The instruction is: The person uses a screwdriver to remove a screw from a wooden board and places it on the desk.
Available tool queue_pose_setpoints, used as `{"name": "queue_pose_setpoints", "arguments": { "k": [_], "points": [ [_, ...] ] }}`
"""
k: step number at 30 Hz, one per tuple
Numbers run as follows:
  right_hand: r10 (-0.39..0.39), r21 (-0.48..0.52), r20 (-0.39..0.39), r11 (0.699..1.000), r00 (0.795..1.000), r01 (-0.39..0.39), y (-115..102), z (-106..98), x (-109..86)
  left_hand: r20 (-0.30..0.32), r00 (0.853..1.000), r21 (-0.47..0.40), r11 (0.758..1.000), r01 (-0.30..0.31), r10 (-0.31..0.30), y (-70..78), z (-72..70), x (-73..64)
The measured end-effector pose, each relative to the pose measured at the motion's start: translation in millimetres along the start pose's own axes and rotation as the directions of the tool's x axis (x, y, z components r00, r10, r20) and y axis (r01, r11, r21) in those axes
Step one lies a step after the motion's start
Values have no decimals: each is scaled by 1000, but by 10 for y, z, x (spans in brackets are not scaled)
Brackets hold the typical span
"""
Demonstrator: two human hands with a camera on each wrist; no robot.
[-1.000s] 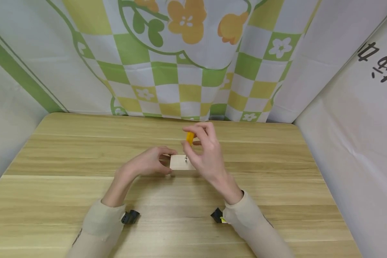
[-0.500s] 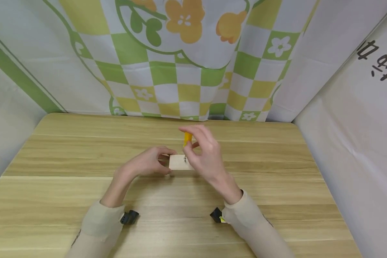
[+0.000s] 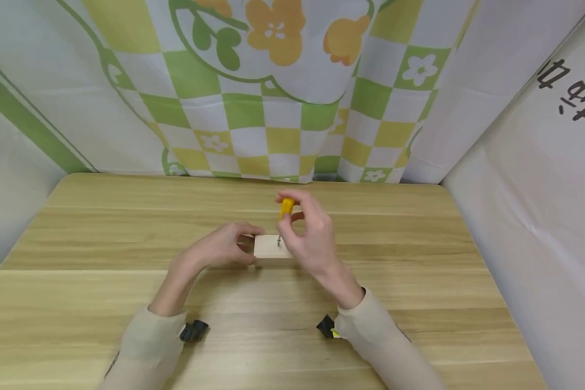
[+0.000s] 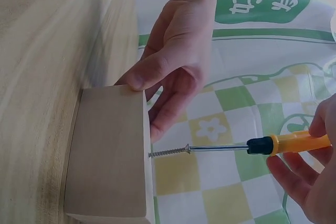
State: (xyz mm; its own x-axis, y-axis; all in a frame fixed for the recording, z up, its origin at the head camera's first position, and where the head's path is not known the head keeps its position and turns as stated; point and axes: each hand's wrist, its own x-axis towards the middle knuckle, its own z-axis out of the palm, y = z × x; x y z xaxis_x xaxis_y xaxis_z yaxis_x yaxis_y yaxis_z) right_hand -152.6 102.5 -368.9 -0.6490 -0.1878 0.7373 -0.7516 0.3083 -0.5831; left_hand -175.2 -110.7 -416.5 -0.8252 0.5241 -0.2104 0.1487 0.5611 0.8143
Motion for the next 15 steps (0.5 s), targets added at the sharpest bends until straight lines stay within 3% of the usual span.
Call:
{"name": "queue_pose_setpoints", "arguments": {
  "k": [15],
  "points": [
    [-61, -27, -12, 998, 998, 61, -20, 16, 22, -3, 1000, 19, 1000, 11, -11, 14, -4, -22]
  ]
}}
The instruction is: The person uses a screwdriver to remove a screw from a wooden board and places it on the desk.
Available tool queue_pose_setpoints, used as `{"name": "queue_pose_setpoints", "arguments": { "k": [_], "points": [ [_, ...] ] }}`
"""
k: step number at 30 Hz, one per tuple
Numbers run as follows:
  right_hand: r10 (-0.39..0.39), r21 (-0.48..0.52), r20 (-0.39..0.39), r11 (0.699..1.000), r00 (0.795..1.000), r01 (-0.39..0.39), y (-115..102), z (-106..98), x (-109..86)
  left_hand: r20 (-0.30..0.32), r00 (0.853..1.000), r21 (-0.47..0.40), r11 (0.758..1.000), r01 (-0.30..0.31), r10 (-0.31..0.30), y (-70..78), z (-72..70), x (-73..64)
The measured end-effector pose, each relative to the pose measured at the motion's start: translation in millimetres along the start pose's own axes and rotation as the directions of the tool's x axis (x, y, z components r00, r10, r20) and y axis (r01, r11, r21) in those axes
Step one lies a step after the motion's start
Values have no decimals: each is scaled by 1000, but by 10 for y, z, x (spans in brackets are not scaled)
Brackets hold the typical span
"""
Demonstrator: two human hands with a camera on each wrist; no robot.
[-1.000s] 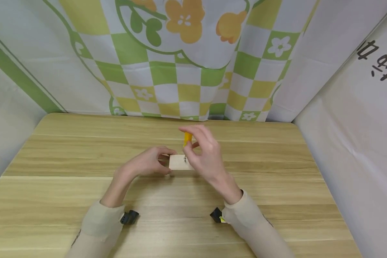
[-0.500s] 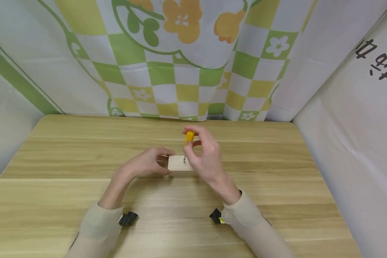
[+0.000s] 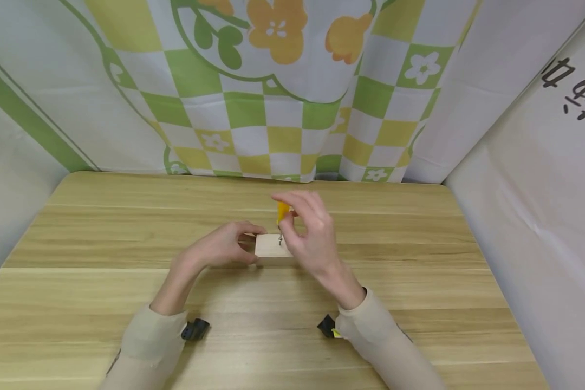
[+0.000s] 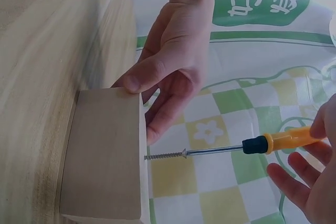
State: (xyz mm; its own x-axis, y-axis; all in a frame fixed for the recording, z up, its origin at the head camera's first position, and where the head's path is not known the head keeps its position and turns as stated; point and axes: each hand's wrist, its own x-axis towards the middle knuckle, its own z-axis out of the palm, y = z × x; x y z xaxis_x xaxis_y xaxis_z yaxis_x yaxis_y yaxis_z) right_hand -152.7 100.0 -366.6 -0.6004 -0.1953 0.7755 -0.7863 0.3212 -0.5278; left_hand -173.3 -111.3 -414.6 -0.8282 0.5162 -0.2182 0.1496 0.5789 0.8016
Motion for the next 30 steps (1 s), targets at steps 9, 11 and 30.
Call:
{"name": "queue_pose_setpoints", "arguments": {
  "k": [9, 11, 30],
  "points": [
    [-19, -10, -9, 1000, 1000, 19, -14, 18, 3, -1, 1000, -4, 1000, -9, 9, -8, 9, 2],
    [-16, -5, -5, 1000, 1000, 16, -22, 16, 3, 0, 1000, -14, 1000, -8, 8, -9, 7, 9],
    [-2, 56, -17, 998, 1000, 3, -35, -1, 6, -3, 1000, 6, 1000, 2, -2, -13, -2, 10]
  ]
}}
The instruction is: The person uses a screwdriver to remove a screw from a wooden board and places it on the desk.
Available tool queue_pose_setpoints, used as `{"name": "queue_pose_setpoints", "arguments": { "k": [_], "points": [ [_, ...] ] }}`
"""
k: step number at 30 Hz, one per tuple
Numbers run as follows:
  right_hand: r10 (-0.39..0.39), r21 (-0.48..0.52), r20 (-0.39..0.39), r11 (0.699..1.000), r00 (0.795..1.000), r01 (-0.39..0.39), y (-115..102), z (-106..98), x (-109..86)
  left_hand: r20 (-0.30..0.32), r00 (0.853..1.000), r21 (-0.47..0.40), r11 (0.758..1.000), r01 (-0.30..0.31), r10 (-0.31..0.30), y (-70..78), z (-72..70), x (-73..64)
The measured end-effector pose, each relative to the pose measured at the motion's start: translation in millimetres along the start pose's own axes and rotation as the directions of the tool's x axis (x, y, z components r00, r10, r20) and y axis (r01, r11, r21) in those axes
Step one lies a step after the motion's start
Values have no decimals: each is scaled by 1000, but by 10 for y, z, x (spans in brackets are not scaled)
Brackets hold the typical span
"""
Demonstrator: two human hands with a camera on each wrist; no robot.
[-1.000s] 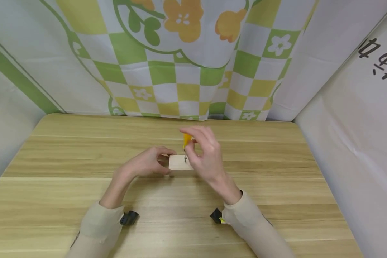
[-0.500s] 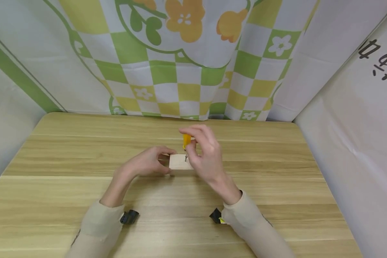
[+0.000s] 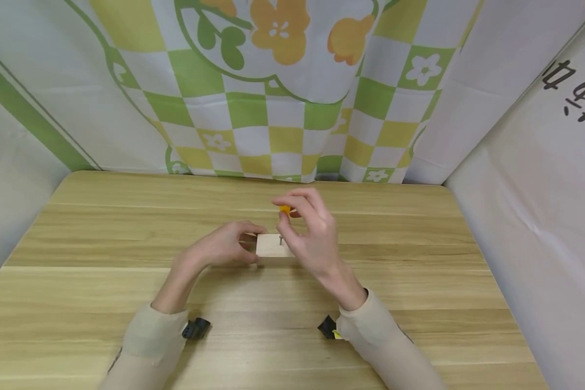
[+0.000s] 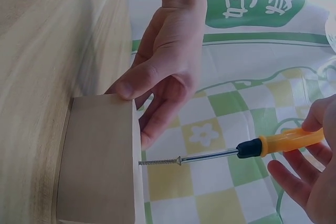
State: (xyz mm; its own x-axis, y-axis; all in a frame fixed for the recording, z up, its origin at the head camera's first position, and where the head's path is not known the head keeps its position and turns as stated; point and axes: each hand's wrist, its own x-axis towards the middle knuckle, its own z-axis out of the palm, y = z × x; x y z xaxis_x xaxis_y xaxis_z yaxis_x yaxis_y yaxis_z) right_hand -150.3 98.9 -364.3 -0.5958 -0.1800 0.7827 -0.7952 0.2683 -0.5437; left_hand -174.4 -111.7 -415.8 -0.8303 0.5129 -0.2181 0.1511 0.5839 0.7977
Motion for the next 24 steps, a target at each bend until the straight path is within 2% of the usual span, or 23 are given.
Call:
{"name": "queue_pose_setpoints", "arguments": {
  "k": [7, 14, 24],
  "points": [
    [-25, 1, -20, 1000, 999, 25, 24, -26, -18, -2, 1000, 7, 1000, -6, 6, 6, 2, -6],
    [-37, 19, -25, 999, 999, 37, 32, -55, -18, 6, 1000, -42, 999, -13, 13, -11, 5, -11],
    [-48, 15, -40, 999, 998, 48, 30, -127, -16, 16, 1000, -55, 998, -8, 9, -1, 16, 10]
  ]
}}
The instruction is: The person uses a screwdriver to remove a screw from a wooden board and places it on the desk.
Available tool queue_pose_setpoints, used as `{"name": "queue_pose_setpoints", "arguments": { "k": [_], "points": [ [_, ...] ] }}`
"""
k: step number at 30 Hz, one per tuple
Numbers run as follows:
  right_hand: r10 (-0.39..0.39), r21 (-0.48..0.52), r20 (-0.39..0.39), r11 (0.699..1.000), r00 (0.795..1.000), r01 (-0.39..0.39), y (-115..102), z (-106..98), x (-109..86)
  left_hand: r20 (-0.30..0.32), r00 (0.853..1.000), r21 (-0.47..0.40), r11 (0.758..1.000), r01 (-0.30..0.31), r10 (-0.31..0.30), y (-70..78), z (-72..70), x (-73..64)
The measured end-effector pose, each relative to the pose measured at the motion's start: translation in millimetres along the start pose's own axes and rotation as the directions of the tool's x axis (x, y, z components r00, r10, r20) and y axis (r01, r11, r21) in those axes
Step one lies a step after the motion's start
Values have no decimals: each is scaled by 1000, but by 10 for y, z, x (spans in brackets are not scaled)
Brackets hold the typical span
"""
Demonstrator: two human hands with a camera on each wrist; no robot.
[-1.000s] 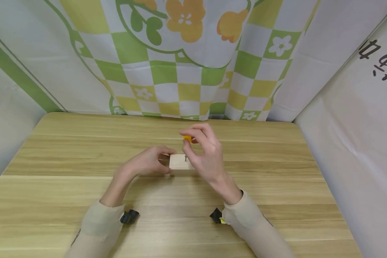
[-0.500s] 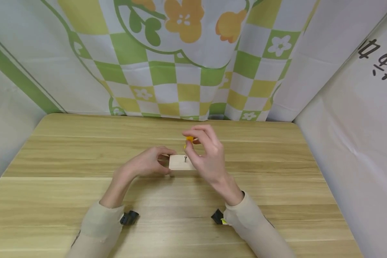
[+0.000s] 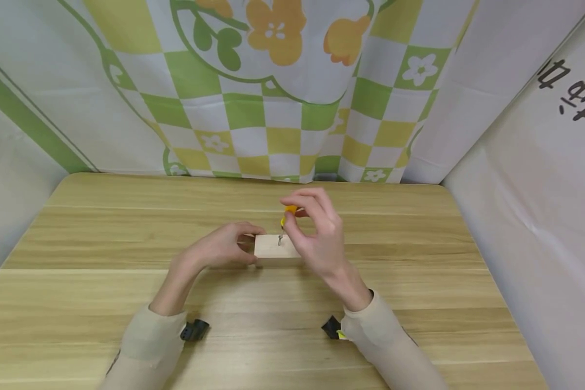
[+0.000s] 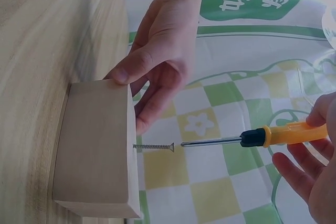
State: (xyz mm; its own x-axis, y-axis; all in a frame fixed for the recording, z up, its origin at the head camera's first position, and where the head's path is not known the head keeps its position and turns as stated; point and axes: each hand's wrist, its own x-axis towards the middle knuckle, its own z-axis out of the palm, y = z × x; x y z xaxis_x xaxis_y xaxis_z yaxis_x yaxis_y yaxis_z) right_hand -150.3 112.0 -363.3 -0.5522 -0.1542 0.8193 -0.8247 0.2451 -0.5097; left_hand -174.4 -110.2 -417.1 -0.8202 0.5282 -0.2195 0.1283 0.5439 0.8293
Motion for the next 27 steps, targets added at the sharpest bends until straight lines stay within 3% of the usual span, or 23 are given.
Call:
{"name": "queue_pose_setpoints", "arguments": {
  "k": [13, 18, 27],
  "points": [
    [9, 11, -1, 1000, 1000, -9, 25, -59, -26, 7, 1000, 7, 1000, -19, 19, -11, -2, -10],
    [11, 6, -3, 1000, 1000, -11, 43, -99, -44, 12, 1000, -15, 1000, 9, -8, -16, 17, -39],
    [43, -47, -28, 998, 999, -45, 124, -271, -84, 3, 1000, 40, 999, 12, -13, 36, 7, -30]
  ]
}}
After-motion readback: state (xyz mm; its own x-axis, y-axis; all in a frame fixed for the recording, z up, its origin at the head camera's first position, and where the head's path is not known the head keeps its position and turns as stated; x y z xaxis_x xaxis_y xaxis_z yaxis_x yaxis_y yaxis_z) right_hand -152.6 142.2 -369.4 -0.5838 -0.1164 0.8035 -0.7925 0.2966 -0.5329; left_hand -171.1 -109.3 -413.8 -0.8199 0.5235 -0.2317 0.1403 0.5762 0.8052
